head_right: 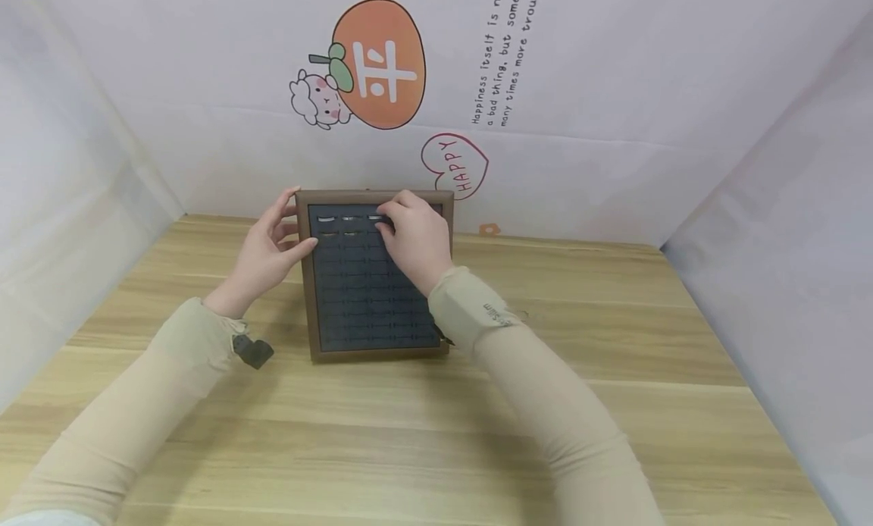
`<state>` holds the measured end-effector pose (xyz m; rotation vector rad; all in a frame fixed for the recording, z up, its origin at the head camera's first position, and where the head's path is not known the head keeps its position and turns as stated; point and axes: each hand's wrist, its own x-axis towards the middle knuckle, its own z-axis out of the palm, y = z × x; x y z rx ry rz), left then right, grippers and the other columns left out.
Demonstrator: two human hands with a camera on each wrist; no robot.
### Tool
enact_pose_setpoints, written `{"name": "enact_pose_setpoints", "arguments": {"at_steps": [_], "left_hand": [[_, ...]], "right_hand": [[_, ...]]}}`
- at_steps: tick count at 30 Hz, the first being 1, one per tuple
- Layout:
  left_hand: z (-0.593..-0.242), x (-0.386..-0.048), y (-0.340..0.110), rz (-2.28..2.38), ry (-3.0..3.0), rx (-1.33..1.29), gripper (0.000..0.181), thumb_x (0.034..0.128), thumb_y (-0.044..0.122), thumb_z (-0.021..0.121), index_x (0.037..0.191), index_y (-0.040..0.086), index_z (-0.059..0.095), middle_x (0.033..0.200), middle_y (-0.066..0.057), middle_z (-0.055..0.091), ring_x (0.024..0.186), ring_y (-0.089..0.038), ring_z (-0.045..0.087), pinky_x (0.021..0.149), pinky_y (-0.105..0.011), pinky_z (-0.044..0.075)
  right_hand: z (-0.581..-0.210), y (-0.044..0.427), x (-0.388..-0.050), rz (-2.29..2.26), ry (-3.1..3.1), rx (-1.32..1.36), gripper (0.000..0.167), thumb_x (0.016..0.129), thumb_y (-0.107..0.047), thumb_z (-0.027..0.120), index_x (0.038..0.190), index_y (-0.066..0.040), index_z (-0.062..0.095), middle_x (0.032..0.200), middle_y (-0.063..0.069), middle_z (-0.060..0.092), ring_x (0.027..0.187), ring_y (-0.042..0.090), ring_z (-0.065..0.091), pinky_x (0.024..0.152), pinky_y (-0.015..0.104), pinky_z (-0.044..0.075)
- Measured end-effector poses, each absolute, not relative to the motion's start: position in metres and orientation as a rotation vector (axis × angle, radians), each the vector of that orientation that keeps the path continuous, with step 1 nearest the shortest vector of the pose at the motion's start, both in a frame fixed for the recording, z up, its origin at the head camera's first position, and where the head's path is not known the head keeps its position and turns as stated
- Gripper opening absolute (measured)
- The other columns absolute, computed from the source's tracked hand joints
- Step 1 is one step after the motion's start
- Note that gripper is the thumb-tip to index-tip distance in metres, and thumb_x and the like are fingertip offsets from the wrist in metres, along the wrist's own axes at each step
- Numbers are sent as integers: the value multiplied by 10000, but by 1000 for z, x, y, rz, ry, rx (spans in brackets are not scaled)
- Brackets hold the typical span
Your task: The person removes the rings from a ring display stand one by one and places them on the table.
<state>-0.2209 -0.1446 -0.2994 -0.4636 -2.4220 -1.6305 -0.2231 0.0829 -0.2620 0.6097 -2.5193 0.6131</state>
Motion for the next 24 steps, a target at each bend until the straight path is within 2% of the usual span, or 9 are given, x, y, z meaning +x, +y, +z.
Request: {"name": "enact_pose_setpoints", "arguments": {"at_steps": [15, 24], "left_hand": [[-300, -221, -146, -1646, -2409, -479, 775, 893, 3, 604, 1516, 248, 212, 1398, -175, 372, 1156, -330, 518, 989, -495, 435], [-300, -221, -145, -1640, -2410, -477, 775, 895, 9, 605, 1514, 262, 214, 1400, -173, 370, 1157, -329, 519, 984, -494, 438]], "right_hand": [[-264, 80, -225, 650, -2472, 621, 139, 888, -215, 665, 905, -88, 717, 919, 34, 621, 804, 167, 595, 723, 318, 510], [-265, 82, -227, 693, -2485, 649, 140, 897, -211, 649, 895, -81, 701, 911, 36, 602, 780, 167, 572, 718, 315, 499]]}}
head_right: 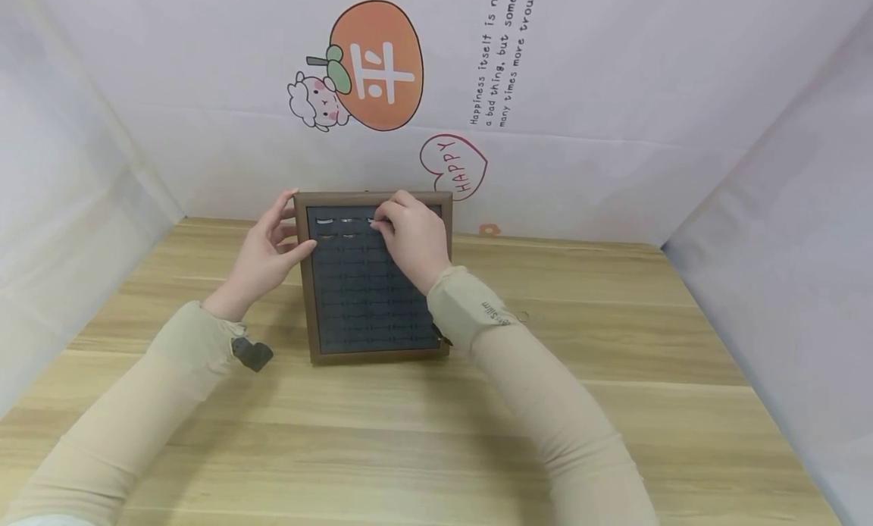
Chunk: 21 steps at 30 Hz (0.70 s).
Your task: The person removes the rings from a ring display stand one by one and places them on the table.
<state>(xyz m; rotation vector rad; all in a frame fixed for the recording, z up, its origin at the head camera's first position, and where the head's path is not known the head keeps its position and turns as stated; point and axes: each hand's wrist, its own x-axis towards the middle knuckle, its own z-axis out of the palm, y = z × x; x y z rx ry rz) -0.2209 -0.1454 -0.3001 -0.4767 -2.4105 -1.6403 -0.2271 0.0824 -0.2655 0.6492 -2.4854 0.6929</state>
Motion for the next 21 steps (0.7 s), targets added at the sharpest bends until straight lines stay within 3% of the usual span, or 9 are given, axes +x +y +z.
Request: {"name": "enact_pose_setpoints", "arguments": {"at_steps": [21], "left_hand": [[-301, -222, -146, -1649, -2399, -486, 773, 892, 10, 607, 1514, 253, 217, 1396, -173, 377, 1152, -329, 525, 968, -495, 448]], "right_hand": [[-265, 94, -227, 898, -2466, 740, 105, 873, -148, 674, 884, -45, 696, 898, 55, 614, 773, 179, 525, 709, 302, 467]]}}
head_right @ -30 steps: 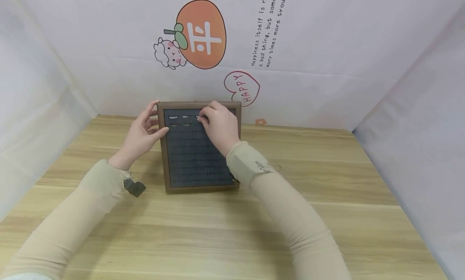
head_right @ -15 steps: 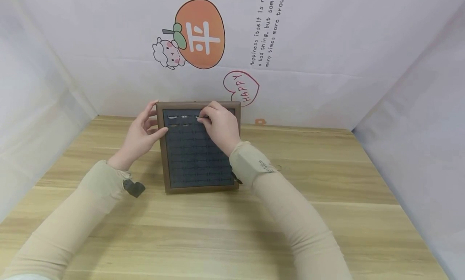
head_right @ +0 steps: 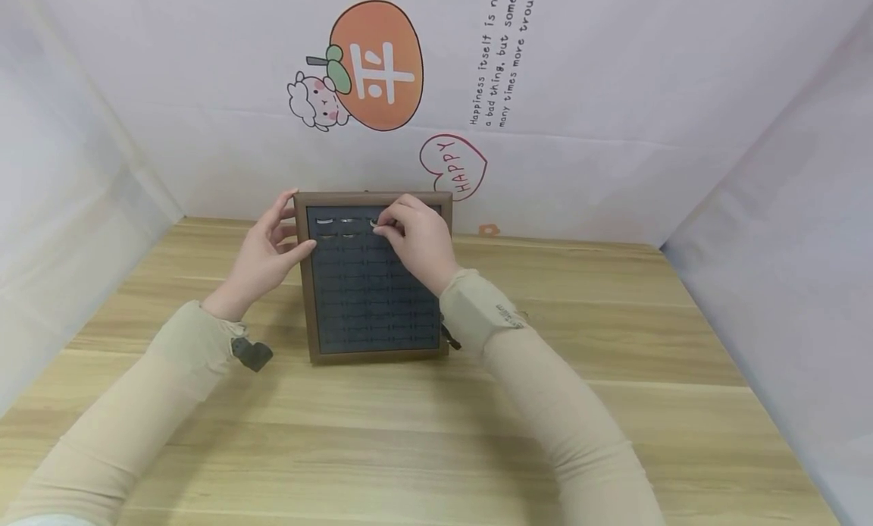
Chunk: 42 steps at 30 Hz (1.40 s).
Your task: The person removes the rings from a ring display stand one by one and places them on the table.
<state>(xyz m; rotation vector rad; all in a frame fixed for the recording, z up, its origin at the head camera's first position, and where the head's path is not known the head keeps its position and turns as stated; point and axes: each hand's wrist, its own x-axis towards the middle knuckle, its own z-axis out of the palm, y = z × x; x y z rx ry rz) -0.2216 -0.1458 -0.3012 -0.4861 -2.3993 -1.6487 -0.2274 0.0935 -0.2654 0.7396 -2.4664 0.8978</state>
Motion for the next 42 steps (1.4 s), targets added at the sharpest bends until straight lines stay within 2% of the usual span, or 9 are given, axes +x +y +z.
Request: {"name": "enact_pose_setpoints", "arguments": {"at_steps": [20, 31, 42], "left_hand": [[-302, -221, -148, -1626, -2404, -471, 765, 892, 21, 613, 1507, 273, 233, 1391, -187, 376, 1166, -353, 514, 988, -510, 434], [-303, -222, -147, -1637, -2411, -479, 763, 896, 29, 611, 1509, 271, 226, 1395, -176, 377, 1165, -337, 518, 987, -502, 437], [-300, -221, -145, -1635, -2411, -471, 763, 895, 22, 609, 1510, 262, 226, 1397, -175, 378, 1163, -330, 521, 977, -492, 447]], "right_hand": [[-279, 120, -213, 960, -2413, 795, 76, 829, -92, 720, 846, -20, 702, 887, 78, 629, 760, 180, 573, 701, 308, 511], [-298, 142, -200, 967, -2380, 837, 65, 783, -46, 752, 793, -10, 699, 835, 71, 638, 688, 132, 555, 622, 240, 492], [-307, 156, -191, 1003, -2320, 855, 75, 748, 4, 765, 773, 7, 694, 827, 93, 651, 728, 164, 608, 680, 295, 546]]}}
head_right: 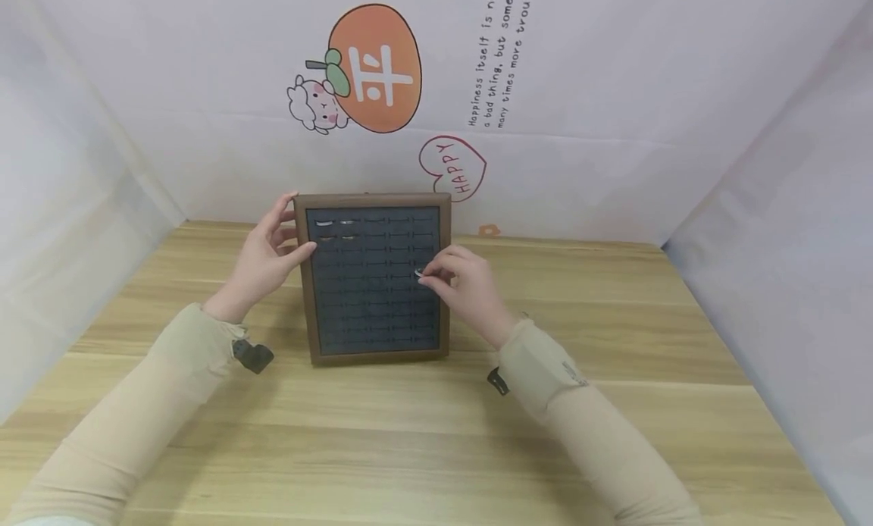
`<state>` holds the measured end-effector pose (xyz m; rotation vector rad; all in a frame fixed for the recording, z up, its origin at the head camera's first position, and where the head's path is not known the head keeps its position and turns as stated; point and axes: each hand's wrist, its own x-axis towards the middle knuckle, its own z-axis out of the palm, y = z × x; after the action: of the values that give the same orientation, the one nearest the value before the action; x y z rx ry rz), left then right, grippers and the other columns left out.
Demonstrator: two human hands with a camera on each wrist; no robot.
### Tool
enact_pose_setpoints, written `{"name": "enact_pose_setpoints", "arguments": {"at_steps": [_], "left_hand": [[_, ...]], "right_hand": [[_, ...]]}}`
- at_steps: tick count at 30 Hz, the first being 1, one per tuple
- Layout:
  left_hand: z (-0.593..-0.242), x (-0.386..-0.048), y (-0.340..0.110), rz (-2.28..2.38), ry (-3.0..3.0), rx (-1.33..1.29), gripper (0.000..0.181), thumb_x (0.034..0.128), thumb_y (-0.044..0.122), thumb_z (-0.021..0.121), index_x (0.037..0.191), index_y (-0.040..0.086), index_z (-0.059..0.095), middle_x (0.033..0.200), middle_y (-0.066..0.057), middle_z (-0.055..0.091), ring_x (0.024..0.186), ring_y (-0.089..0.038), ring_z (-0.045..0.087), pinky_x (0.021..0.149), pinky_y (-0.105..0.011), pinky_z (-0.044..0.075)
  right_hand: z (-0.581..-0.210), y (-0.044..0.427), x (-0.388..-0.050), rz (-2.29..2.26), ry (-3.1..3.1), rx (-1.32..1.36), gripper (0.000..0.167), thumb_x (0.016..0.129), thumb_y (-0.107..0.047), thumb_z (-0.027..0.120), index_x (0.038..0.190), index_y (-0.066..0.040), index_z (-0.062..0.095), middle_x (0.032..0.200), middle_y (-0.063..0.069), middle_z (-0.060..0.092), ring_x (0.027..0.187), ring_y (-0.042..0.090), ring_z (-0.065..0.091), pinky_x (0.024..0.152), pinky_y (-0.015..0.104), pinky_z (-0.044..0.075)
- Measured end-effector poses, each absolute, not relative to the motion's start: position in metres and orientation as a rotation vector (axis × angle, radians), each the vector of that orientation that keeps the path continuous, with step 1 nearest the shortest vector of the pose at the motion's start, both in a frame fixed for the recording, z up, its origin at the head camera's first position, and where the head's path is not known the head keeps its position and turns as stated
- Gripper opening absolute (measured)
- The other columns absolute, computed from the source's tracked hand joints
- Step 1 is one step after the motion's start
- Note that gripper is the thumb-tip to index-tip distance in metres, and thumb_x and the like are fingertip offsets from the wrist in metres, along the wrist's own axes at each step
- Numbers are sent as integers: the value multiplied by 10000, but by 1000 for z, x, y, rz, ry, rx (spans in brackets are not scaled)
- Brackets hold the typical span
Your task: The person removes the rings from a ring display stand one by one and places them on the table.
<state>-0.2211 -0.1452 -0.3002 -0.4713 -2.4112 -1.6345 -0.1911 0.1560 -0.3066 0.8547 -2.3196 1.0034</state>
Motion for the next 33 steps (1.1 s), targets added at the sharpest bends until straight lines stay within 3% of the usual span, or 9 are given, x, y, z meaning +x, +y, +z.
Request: {"name": "enact_pose_setpoints", "arguments": {"at_steps": [11, 24, 29, 33], "left_hand": [[-302, -221, -146, -1639, -2403, -461, 768, 892, 18, 611, 1508, 277, 231, 1402, -175, 372, 1168, -333, 515, 983, -496, 442], [-302, -223, -146, -1648, -2389, -457, 768, 893, 12, 604, 1513, 260, 224, 1400, -187, 368, 1164, -345, 516, 979, -492, 444], [-303, -223, -145, -1653, -2394, -462, 768, 894, 11, 601, 1512, 263, 222, 1409, -188, 365, 1180, -343, 514, 973, -491, 446], [-302, -223, -145, -1654, -2398, -460, 767, 895, 13, 601, 1510, 277, 225, 1416, -178, 363, 1184, -323, 517, 969, -486, 448]], "right_hand": [[-325, 188, -191, 1006, -2302, 864, 122, 710, 88, 757, 761, 7, 682, 806, 97, 661, 706, 198, 610, 662, 249, 538], [-341, 249, -190, 892, -2474, 643, 91, 737, 67, 748, 780, 7, 694, 816, 93, 666, 719, 65, 561, 673, 105, 476], [-345, 269, -188, 856, -2559, 556, 83, 753, 52, 738, 805, 3, 695, 846, 106, 664, 744, 134, 584, 673, 115, 474], [-348, 283, -187, 795, -2626, 523, 74, 768, 32, 730, 823, 0, 693, 865, 109, 660, 773, 221, 607, 701, 202, 506]]}}
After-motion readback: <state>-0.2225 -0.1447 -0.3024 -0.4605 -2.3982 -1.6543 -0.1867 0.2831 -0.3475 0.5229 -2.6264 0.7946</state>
